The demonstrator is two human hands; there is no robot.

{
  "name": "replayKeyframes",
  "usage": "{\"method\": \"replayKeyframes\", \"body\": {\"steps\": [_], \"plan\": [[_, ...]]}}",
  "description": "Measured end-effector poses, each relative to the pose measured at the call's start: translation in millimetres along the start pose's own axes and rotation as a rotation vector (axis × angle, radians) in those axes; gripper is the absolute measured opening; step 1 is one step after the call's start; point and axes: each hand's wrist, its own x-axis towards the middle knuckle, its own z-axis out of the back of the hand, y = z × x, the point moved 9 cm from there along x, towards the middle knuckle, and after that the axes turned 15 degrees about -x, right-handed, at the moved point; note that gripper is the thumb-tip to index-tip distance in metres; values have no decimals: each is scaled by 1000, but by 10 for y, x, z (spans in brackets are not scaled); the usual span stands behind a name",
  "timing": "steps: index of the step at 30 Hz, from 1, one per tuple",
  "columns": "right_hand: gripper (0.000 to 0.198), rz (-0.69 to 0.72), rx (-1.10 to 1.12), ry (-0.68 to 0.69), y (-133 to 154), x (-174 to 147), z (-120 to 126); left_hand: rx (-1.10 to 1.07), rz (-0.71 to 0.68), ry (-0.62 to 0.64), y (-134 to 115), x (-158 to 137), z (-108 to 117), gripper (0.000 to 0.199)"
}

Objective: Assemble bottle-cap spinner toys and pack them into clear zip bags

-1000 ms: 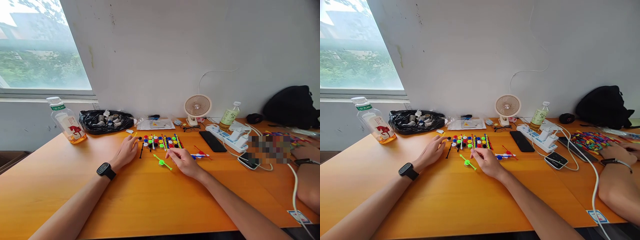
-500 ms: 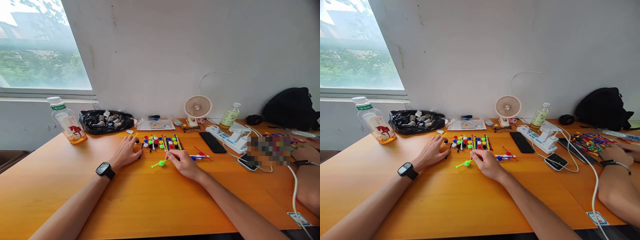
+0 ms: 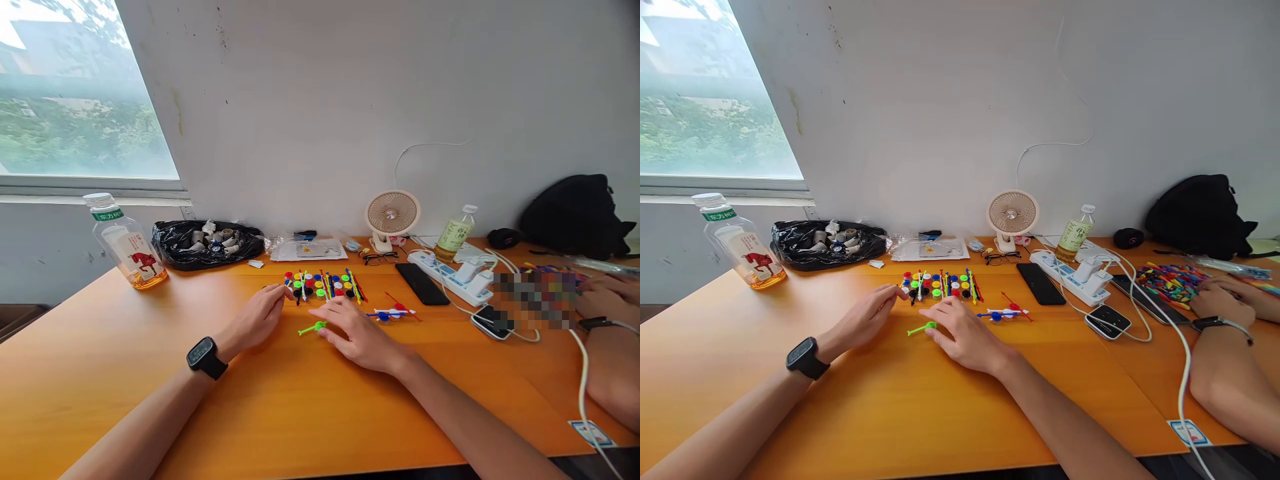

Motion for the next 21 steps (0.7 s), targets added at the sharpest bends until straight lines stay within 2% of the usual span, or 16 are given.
{"method": "replayKeyframes", "body": {"steps": [4, 8, 11, 15, 18, 21], "plan": [[15, -25, -147, 38, -49, -2, -29, -45, -6, 80, -185, -67, -282, 16], [17, -155, -356, 99, -288, -47, 58, -52, -8, 192, -290, -119, -493, 11], [21, -223, -500, 159, -467, -101, 147, -79, 3, 210, -307, -134, -510, 14], [21, -299, -630, 186, -675, -178, 288, -119, -5, 253, -330, -150, -504, 30], [18, -337, -654, 215, -806, -235, 361, -117, -10, 271, -351, -157, -486, 36], [15, -299, -601, 148, -794, -226, 455, -78, -4, 274, -355, -162, -463, 36]]}}
